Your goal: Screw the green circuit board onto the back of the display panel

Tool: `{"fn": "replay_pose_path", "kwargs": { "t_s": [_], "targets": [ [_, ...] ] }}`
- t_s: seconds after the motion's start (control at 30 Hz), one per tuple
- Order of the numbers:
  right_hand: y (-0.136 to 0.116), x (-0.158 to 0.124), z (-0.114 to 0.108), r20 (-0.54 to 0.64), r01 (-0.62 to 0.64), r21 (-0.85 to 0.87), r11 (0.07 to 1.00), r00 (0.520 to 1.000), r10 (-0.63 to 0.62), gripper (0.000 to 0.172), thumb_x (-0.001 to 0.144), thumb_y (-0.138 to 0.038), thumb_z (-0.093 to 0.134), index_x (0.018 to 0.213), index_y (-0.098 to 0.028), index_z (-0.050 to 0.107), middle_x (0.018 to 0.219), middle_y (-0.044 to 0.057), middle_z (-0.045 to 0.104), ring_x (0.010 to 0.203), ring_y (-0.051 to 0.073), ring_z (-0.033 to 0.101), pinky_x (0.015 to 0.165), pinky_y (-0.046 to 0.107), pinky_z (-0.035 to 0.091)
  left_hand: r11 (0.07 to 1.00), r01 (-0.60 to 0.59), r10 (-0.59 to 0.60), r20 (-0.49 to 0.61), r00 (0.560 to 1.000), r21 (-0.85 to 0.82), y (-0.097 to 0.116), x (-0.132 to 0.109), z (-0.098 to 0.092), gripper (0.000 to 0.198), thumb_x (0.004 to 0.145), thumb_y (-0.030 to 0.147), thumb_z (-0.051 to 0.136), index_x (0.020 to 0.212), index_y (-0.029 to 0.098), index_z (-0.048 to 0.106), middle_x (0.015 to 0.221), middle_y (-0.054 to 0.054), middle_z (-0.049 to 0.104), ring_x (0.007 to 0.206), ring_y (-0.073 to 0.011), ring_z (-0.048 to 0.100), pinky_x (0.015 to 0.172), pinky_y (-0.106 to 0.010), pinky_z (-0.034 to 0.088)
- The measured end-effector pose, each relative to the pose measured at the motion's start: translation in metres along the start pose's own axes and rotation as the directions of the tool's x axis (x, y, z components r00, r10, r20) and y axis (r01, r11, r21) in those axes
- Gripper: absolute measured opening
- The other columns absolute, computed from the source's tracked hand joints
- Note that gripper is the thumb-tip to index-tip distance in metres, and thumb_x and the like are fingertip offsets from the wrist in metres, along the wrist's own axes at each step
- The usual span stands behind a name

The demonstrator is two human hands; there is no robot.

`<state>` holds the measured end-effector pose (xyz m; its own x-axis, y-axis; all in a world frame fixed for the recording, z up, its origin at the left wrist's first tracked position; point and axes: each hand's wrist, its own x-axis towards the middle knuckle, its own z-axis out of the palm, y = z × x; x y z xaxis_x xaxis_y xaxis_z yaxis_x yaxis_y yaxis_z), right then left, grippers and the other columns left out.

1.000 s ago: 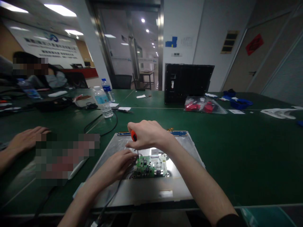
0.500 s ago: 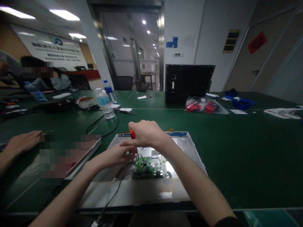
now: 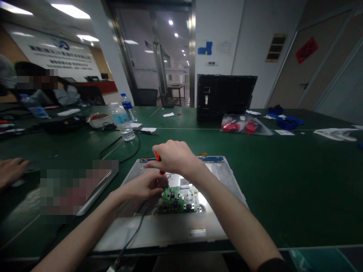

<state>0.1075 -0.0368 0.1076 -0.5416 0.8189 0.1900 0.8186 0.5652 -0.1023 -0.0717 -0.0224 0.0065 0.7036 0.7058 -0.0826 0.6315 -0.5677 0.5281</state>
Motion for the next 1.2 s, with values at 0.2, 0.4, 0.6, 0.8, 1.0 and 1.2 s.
{"fn": "replay_pose_path", "kwargs": {
  "t_s": [0.2,0.4,0.6,0.8,1.0,1.2],
  "targets": [
    [-0.0014,-0.0042,-0.0032,0.008,0.062,-0.016,0.998,0.998,-0.062,0.023,0.082,-0.033,0.056,0.101,-0.021,0.059,0.083,0.005,0.068,0.067,0.016,0.057,0.054,0.025,0.026,0.998,-0.030,0.029,-0.021,0.999,-0.063,-0.0007,0.0031,0.0070,0.007,0.074,0.016,0.052,0.079,0.017,0.056,0.070,0.001,0.056,0.062,-0.0142,0.051,0.059,-0.024,0.038],
    [0.0005,-0.0027,-0.0005,-0.027,0.011,-0.025,1.000,1.000,-0.012,0.033,0.086,-0.054,0.051,0.092,-0.023,0.061,0.079,0.005,0.068,0.068,0.018,0.059,0.054,0.026,0.024,0.994,-0.051,0.050,-0.012,0.999,-0.092,-0.0012,0.0043,0.0095,0.008,0.071,0.014,0.048,0.075,0.017,0.054,0.065,0.003,0.051,0.060,-0.0137,0.048,0.055,-0.023,0.034],
    [-0.0013,-0.0066,-0.0043,-0.004,0.054,-0.016,0.998,0.999,-0.054,0.026,0.079,-0.033,0.057,0.101,-0.018,0.055,0.078,0.005,0.067,0.063,0.017,0.058,0.050,0.026,0.024,0.993,-0.062,0.060,-0.018,0.998,-0.101,-0.0022,0.0044,0.0081,0.006,0.068,0.015,0.049,0.073,0.018,0.051,0.063,0.004,0.047,0.057,-0.0125,0.044,0.054,-0.024,0.032],
    [-0.0017,-0.0036,-0.0008,-0.024,-0.006,-0.037,0.999,1.000,0.005,0.035,0.089,-0.053,0.049,0.100,-0.020,0.055,0.081,0.008,0.068,0.070,0.020,0.061,0.056,0.027,0.028,0.995,-0.038,0.037,-0.011,0.999,-0.092,-0.0006,0.0035,0.0067,0.004,0.066,0.016,0.048,0.070,0.018,0.049,0.057,0.005,0.042,0.052,-0.0119,0.039,0.050,-0.025,0.027],
    [-0.0016,-0.0075,-0.0070,0.042,0.054,-0.005,0.999,0.998,-0.054,0.027,0.082,-0.036,0.057,0.104,-0.019,0.054,0.085,0.006,0.069,0.069,0.018,0.060,0.053,0.026,0.027,0.996,-0.027,0.026,-0.019,0.999,-0.089,-0.0015,0.0037,0.0058,0.007,0.065,0.017,0.049,0.071,0.019,0.046,0.060,0.005,0.044,0.053,-0.0122,0.041,0.051,-0.025,0.029],
    [-0.0012,-0.0050,-0.0044,0.021,-0.007,-0.011,1.000,1.000,0.007,0.030,0.089,-0.049,0.050,0.093,-0.020,0.058,0.080,0.006,0.067,0.071,0.019,0.060,0.055,0.027,0.027,0.996,-0.034,0.033,-0.013,0.999,-0.088,-0.0020,0.0034,0.0062,0.006,0.068,0.018,0.049,0.074,0.019,0.048,0.062,0.004,0.047,0.056,-0.0131,0.044,0.053,-0.025,0.031]
  ]
}}
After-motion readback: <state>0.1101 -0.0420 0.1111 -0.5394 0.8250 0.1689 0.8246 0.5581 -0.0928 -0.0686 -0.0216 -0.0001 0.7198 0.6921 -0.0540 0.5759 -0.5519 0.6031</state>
